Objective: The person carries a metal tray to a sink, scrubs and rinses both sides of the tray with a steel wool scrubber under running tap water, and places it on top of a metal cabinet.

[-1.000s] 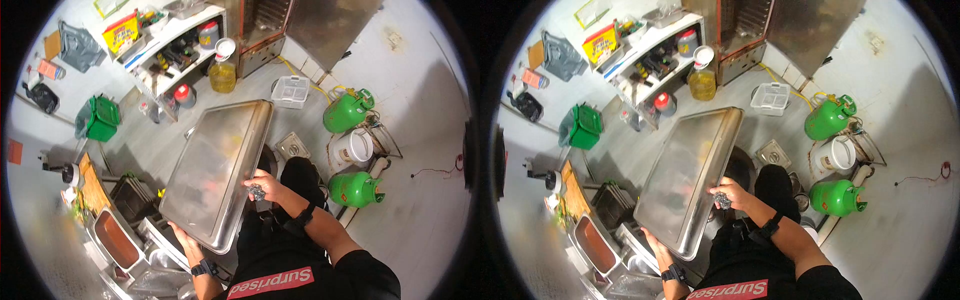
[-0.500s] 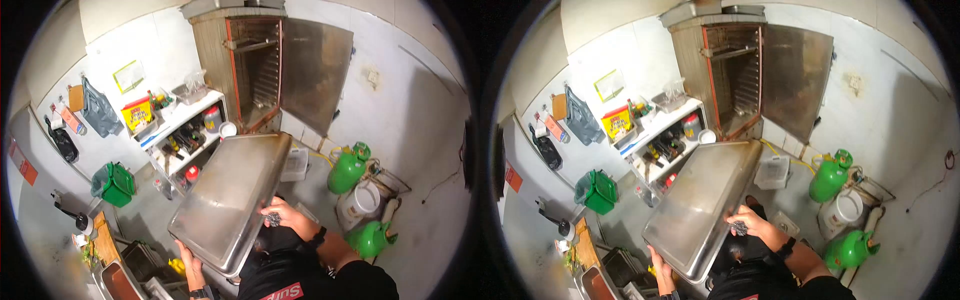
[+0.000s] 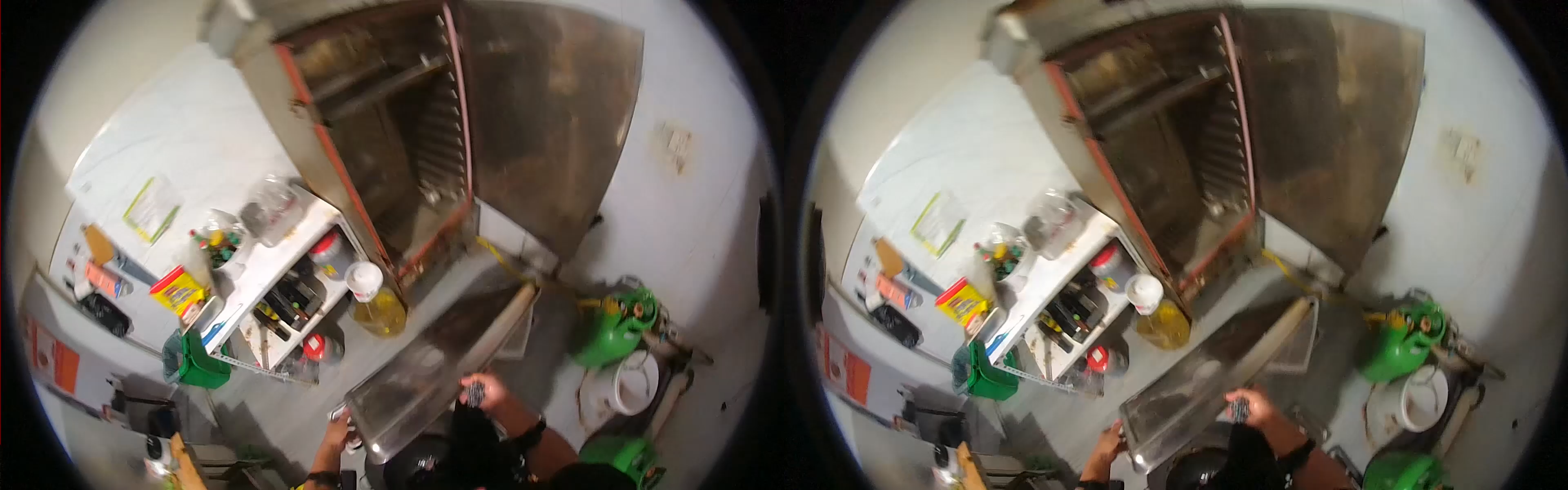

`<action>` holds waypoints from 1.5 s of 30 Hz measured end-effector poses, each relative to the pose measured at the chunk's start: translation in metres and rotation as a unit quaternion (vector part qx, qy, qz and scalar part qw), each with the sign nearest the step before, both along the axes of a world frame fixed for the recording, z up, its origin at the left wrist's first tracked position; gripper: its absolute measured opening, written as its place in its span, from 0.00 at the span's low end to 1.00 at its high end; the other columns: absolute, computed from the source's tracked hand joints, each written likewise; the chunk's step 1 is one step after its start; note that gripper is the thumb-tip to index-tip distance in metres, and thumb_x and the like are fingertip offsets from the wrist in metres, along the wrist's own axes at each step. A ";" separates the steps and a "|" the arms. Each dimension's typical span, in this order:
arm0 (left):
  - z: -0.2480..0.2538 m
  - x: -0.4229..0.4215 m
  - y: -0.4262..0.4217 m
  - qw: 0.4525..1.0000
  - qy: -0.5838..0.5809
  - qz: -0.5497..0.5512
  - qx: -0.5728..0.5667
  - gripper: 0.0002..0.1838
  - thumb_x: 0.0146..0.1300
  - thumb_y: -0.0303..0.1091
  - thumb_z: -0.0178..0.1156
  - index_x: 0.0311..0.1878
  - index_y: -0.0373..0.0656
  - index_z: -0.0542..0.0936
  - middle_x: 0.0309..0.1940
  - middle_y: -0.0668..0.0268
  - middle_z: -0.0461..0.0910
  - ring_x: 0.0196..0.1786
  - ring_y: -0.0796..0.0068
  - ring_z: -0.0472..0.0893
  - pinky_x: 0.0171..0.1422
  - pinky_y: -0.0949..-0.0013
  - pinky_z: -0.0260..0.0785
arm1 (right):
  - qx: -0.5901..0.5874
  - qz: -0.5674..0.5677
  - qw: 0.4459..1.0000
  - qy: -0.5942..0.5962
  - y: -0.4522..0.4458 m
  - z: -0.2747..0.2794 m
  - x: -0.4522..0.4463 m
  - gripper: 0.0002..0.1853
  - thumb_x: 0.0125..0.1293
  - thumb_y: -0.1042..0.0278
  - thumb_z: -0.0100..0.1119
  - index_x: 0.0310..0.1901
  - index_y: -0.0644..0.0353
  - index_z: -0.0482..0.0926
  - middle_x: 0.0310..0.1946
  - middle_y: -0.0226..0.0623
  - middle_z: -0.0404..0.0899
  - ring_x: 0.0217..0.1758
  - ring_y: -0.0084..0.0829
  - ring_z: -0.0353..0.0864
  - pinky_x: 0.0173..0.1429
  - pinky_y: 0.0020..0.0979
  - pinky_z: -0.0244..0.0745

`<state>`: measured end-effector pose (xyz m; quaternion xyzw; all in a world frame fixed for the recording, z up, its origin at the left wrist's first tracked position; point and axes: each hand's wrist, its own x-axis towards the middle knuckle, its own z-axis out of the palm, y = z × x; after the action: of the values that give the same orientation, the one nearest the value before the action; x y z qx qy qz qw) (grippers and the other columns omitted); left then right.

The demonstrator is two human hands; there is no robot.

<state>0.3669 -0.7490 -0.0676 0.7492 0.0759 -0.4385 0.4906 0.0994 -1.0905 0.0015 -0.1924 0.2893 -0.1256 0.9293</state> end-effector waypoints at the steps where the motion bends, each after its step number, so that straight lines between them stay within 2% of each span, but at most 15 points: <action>1: 0.026 0.003 -0.034 0.997 -0.041 0.000 0.064 0.31 0.70 0.48 0.61 0.67 0.36 0.68 0.44 0.58 0.79 0.46 0.66 0.83 0.39 0.57 0.82 | -0.026 0.035 0.998 0.055 -0.030 -0.008 0.003 0.03 0.57 0.78 0.67 0.29 0.63 0.81 0.22 0.37 0.79 0.24 0.35 0.82 0.29 0.37 0.79; 9: 0.083 0.020 -0.212 0.961 -0.108 -0.250 -0.052 0.35 0.67 0.45 0.67 0.69 0.35 0.67 0.50 0.61 0.78 0.43 0.71 0.82 0.44 0.68 0.77 | -0.297 0.014 0.941 0.161 -0.148 0.006 0.072 0.07 0.55 0.75 0.70 0.27 0.69 0.82 0.24 0.33 0.82 0.25 0.32 0.84 0.31 0.32 0.78; 14: 0.126 -0.005 -0.358 0.898 -0.204 -0.367 -0.136 0.44 0.62 0.48 0.70 0.73 0.34 0.61 0.64 0.45 0.72 0.62 0.55 0.80 0.58 0.59 0.77 | -0.526 0.187 0.785 0.269 -0.189 0.038 0.091 0.14 0.55 0.62 0.68 0.33 0.68 0.82 0.29 0.57 0.81 0.34 0.53 0.84 0.40 0.45 0.77; 16: 0.130 -0.014 -0.406 0.865 -0.275 -0.393 -0.147 0.49 0.61 0.50 0.71 0.75 0.33 0.56 0.66 0.43 0.70 0.63 0.50 0.78 0.61 0.56 0.75 | -0.594 0.135 0.762 0.221 -0.193 0.041 0.098 0.15 0.57 0.63 0.66 0.33 0.70 0.81 0.27 0.57 0.81 0.31 0.54 0.83 0.37 0.45 0.76; 18: 0.130 -0.017 -0.444 0.848 -0.348 -0.376 -0.136 0.51 0.56 0.44 0.75 0.72 0.29 0.55 0.64 0.42 0.72 0.62 0.49 0.79 0.63 0.56 0.74 | -0.697 0.114 0.695 0.137 -0.192 0.015 0.103 0.15 0.59 0.62 0.64 0.36 0.68 0.80 0.27 0.56 0.81 0.33 0.56 0.84 0.36 0.47 0.77; 21: 0.202 -0.036 -0.489 0.875 -0.329 -0.351 0.058 0.53 0.51 0.58 0.73 0.68 0.31 0.58 0.57 0.37 0.76 0.59 0.38 0.78 0.63 0.50 0.71 | -0.713 0.137 0.651 0.223 -0.193 0.043 0.107 0.14 0.59 0.62 0.63 0.39 0.65 0.80 0.27 0.54 0.82 0.35 0.55 0.84 0.39 0.49 0.79; 25: 0.161 -0.029 -0.497 0.885 -0.377 -0.274 0.020 0.38 0.56 0.44 0.66 0.63 0.32 0.61 0.42 0.43 0.83 0.49 0.40 0.82 0.56 0.48 0.72 | -0.725 0.198 0.589 0.297 -0.202 0.074 0.107 0.16 0.56 0.63 0.65 0.43 0.62 0.80 0.33 0.50 0.84 0.40 0.52 0.85 0.44 0.50 0.79; 31: 0.122 -0.016 -0.516 0.898 -0.299 -0.217 -0.240 0.25 0.57 0.29 0.61 0.58 0.35 0.67 0.46 0.56 0.77 0.49 0.65 0.78 0.55 0.61 0.71 | -0.596 0.102 0.725 0.330 -0.214 0.053 0.013 0.26 0.54 0.57 0.73 0.51 0.64 0.81 0.40 0.46 0.87 0.47 0.44 0.87 0.51 0.39 0.80; 33: 0.128 -0.016 -0.529 0.894 -0.286 -0.209 -0.275 0.29 0.58 0.34 0.61 0.60 0.30 0.65 0.42 0.53 0.79 0.42 0.56 0.80 0.50 0.60 0.73 | -0.532 -0.062 0.740 0.407 -0.206 0.031 -0.035 0.25 0.53 0.61 0.74 0.50 0.68 0.81 0.38 0.45 0.87 0.44 0.38 0.88 0.50 0.36 0.80; 34: 0.131 -0.017 -0.537 0.903 -0.262 -0.213 -0.267 0.29 0.58 0.34 0.61 0.60 0.30 0.66 0.41 0.53 0.79 0.42 0.57 0.80 0.50 0.60 0.73 | -0.532 -0.083 0.679 0.499 -0.202 0.012 -0.063 0.25 0.54 0.62 0.75 0.48 0.70 0.80 0.33 0.45 0.86 0.37 0.36 0.87 0.43 0.37 0.81; 35: 0.136 -0.018 -0.544 0.911 -0.236 -0.218 -0.259 0.29 0.58 0.34 0.61 0.60 0.30 0.66 0.41 0.53 0.80 0.42 0.58 0.81 0.50 0.60 0.73 | -0.457 -0.090 0.698 0.544 -0.199 -0.043 -0.095 0.26 0.58 0.56 0.74 0.48 0.69 0.78 0.29 0.41 0.83 0.28 0.33 0.84 0.31 0.36 0.79; 39: 0.199 -0.026 -0.556 0.921 -0.244 -0.274 -0.134 0.38 0.53 0.42 0.65 0.62 0.28 0.66 0.44 0.43 0.83 0.50 0.45 0.84 0.56 0.55 0.74 | -0.116 -0.110 0.897 0.412 -0.179 -0.017 -0.089 0.27 0.65 0.42 0.66 0.49 0.62 0.78 0.24 0.34 0.79 0.18 0.28 0.77 0.21 0.32 0.72; 41: 0.213 -0.023 -0.552 0.914 -0.242 -0.305 -0.115 0.46 0.51 0.47 0.66 0.67 0.27 0.62 0.44 0.39 0.83 0.52 0.41 0.83 0.60 0.51 0.72 | -0.067 -0.072 0.935 0.340 -0.176 -0.050 -0.091 0.20 0.68 0.47 0.63 0.45 0.58 0.78 0.26 0.34 0.79 0.18 0.29 0.76 0.20 0.32 0.70; 43: 0.222 -0.019 -0.545 0.891 -0.302 -0.314 -0.125 0.40 0.53 0.47 0.67 0.62 0.28 0.67 0.41 0.44 0.84 0.45 0.46 0.85 0.55 0.54 0.75 | 0.005 -0.022 0.975 0.220 -0.179 -0.086 -0.103 0.16 0.70 0.51 0.61 0.42 0.58 0.79 0.28 0.34 0.80 0.20 0.31 0.76 0.22 0.33 0.69; 45: 0.250 -0.008 -0.536 0.882 -0.277 -0.357 -0.132 0.42 0.54 0.51 0.67 0.64 0.29 0.66 0.42 0.44 0.84 0.47 0.45 0.84 0.56 0.52 0.74 | 0.013 -0.081 0.951 0.298 -0.165 -0.058 -0.066 0.11 0.72 0.59 0.55 0.39 0.59 0.79 0.28 0.36 0.82 0.25 0.34 0.79 0.27 0.35 0.71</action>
<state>0.3593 -1.2847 0.1822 0.7447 -0.3942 -0.3644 0.3965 0.0338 -1.2558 -0.0569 -0.1853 0.5690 -0.1338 0.7899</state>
